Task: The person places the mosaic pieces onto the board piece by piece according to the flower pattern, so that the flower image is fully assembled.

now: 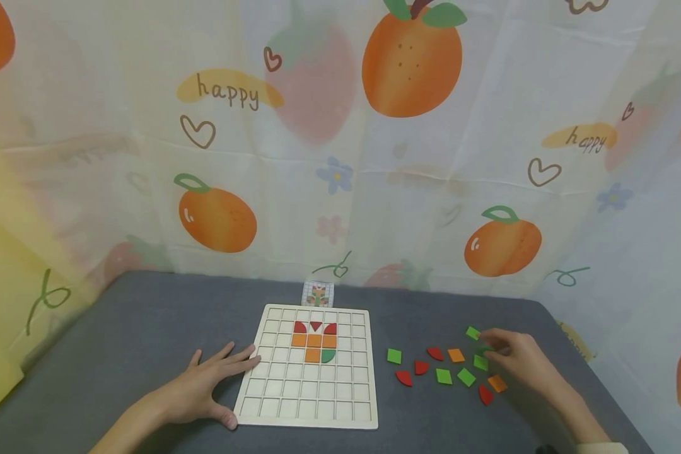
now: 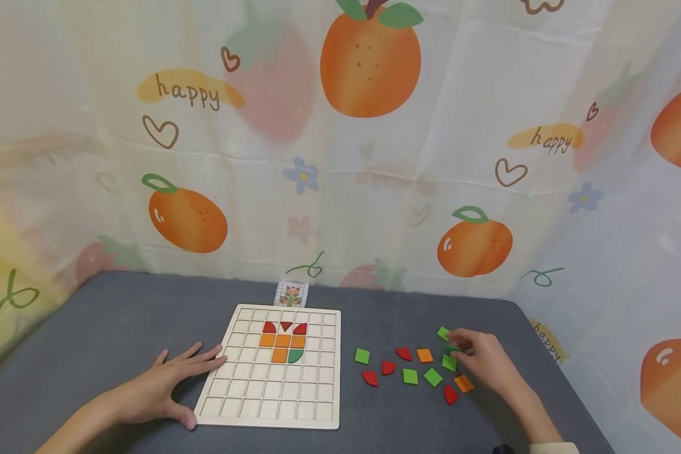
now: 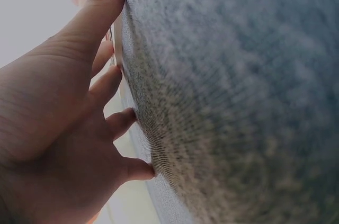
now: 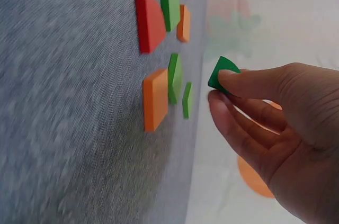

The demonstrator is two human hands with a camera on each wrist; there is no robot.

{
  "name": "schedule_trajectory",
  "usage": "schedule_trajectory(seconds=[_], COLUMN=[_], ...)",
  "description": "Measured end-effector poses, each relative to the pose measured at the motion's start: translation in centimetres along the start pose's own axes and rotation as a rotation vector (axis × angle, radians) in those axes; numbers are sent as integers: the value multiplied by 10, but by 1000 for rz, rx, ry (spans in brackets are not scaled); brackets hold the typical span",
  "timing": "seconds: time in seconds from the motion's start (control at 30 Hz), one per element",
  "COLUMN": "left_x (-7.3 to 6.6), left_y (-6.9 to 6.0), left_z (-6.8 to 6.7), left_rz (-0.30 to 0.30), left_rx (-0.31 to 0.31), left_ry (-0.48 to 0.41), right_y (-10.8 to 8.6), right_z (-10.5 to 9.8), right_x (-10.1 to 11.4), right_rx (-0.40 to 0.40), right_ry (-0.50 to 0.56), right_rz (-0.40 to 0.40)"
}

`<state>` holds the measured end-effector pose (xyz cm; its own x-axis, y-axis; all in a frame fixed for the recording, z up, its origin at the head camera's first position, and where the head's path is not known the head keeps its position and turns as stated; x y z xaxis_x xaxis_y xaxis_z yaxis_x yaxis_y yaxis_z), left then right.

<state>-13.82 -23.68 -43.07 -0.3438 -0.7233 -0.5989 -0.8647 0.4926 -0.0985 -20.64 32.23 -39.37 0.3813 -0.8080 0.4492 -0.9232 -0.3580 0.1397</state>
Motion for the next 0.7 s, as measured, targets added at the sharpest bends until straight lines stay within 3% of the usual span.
schedule_trajectory(seconds=[0.5,0.7], left_x=[0,0], left_y=[0,-1], left_z=[-2,-1], left_rz=[40,29], left_rx=[-17,-3], left_ry=[4,5], right_y=[30,37], right_z=[16,24], right_x=[31,36], right_rx=[16,47], right_ry=[39,74], right_rz=[-64,-87])
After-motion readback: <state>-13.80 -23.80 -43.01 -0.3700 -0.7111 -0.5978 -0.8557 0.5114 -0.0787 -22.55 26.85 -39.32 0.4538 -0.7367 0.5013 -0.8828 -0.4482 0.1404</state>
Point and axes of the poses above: each hand's wrist, its own y-axis towards the middle knuckle, its own z-axis out of the palm, x = y × z, the point moved 1 cm from there along y, towards the middle knuckle
